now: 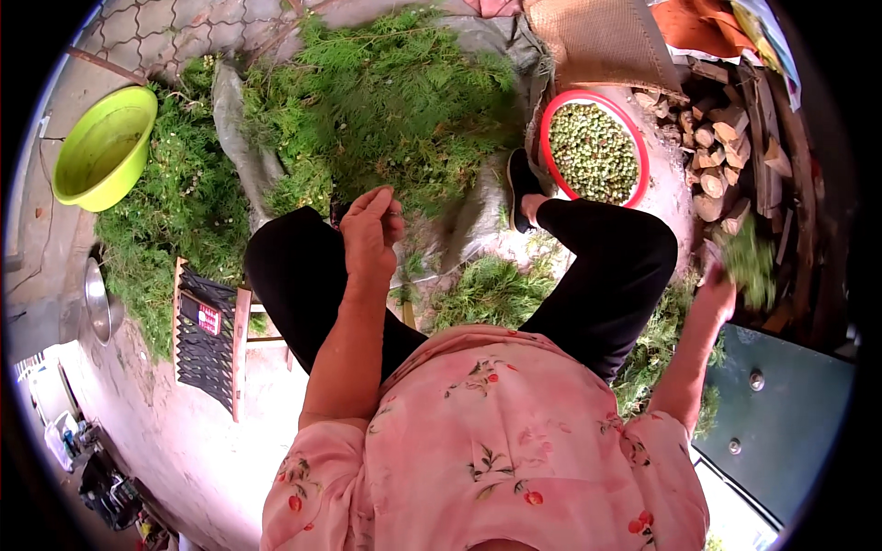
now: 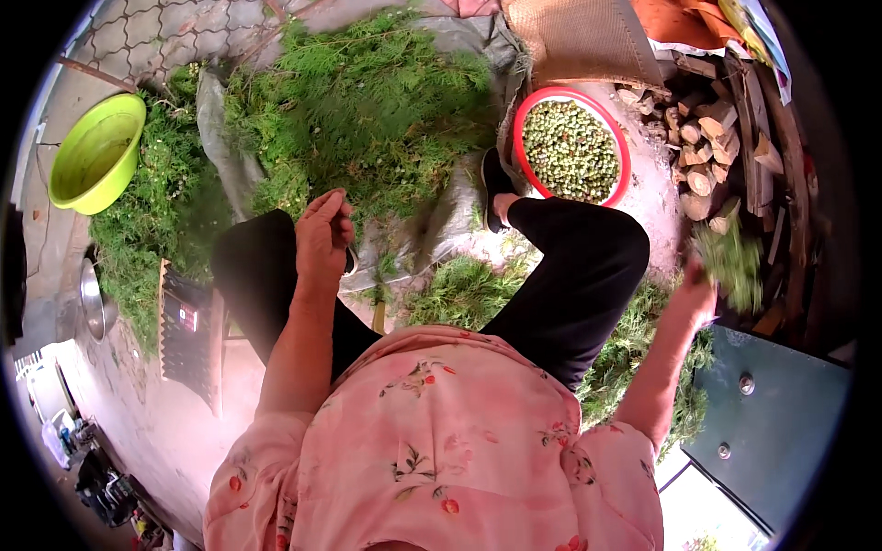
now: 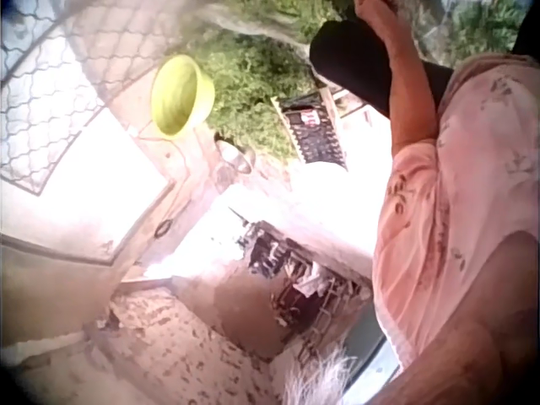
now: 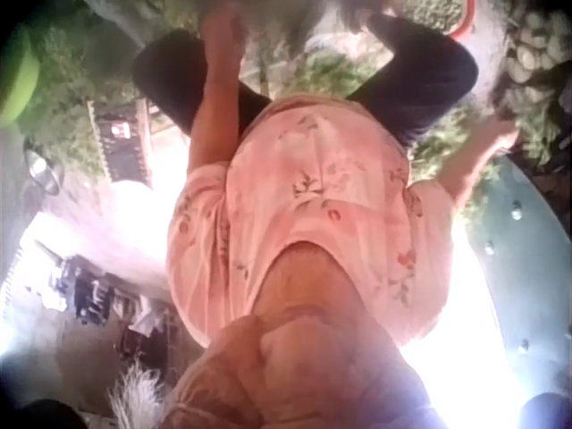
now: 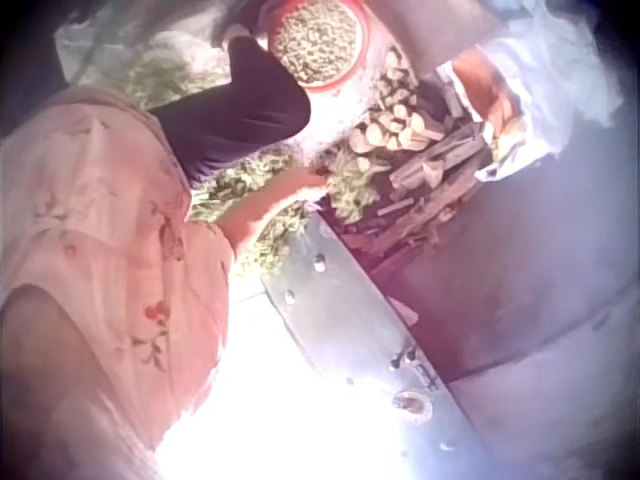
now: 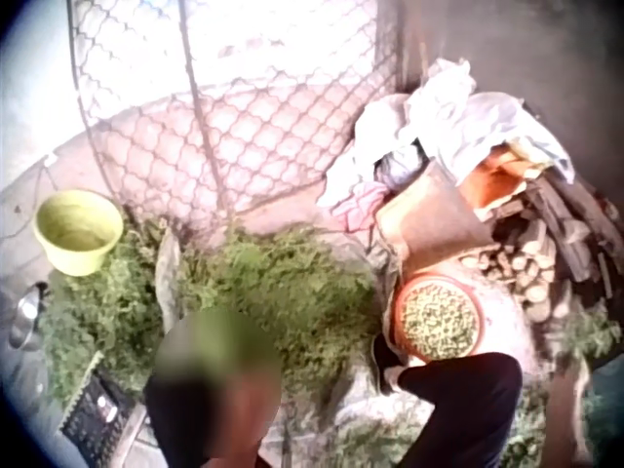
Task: The person picks small green cones from cedar branches by hand and places them into a red bowl.
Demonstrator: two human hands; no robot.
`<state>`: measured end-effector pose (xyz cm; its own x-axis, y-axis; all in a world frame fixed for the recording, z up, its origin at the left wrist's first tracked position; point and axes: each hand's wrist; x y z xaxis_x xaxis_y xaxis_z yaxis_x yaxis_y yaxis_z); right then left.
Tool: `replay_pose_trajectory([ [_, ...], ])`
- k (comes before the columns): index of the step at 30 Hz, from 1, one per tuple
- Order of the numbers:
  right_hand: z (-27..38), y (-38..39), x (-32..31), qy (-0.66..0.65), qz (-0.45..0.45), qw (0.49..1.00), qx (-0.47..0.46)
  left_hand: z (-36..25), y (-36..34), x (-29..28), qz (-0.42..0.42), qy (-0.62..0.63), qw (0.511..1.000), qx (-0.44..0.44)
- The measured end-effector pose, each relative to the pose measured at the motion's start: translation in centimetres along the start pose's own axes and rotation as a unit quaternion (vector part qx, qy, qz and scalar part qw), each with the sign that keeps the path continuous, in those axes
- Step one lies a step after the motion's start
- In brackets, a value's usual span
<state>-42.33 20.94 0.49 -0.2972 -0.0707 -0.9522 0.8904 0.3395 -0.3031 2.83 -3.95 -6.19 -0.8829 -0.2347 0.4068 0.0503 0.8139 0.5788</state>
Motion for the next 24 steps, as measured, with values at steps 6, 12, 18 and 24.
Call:
replay_pose_trajectory([
  [6, -19.7, 8.4, 5.9, 0.217, 0.177, 0.960, 0.023, -2.6, -0.4, -0.7, -0.015, 0.140, 0.990, 0.030],
  [12, -8.9, 8.9, 2.1, 0.257, 0.192, 0.941, 0.108, -7.1, -3.4, -1.5, 0.034, 0.207, 0.977, 0.034],
  [18, 12.8, 5.8, -2.5, -0.641, -0.033, 0.767, -0.011, -12.7, -7.0, 1.5, 0.032, 0.216, 0.974, 0.069],
  [24, 28.9, 13.6, 6.1, -0.578, 0.497, 0.645, -0.049, -14.0, -10.1, 2.1, 0.033, 0.224, 0.970, 0.087],
])
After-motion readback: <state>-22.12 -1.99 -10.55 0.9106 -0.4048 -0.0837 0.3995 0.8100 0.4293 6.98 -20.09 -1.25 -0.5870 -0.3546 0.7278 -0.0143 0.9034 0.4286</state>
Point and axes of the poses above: each hand's wrist, its own y-axis away from the middle knuckle, its own x-axis out of the palm, z = x × y, and after that the axes turned 3 degrees about y, right-handed
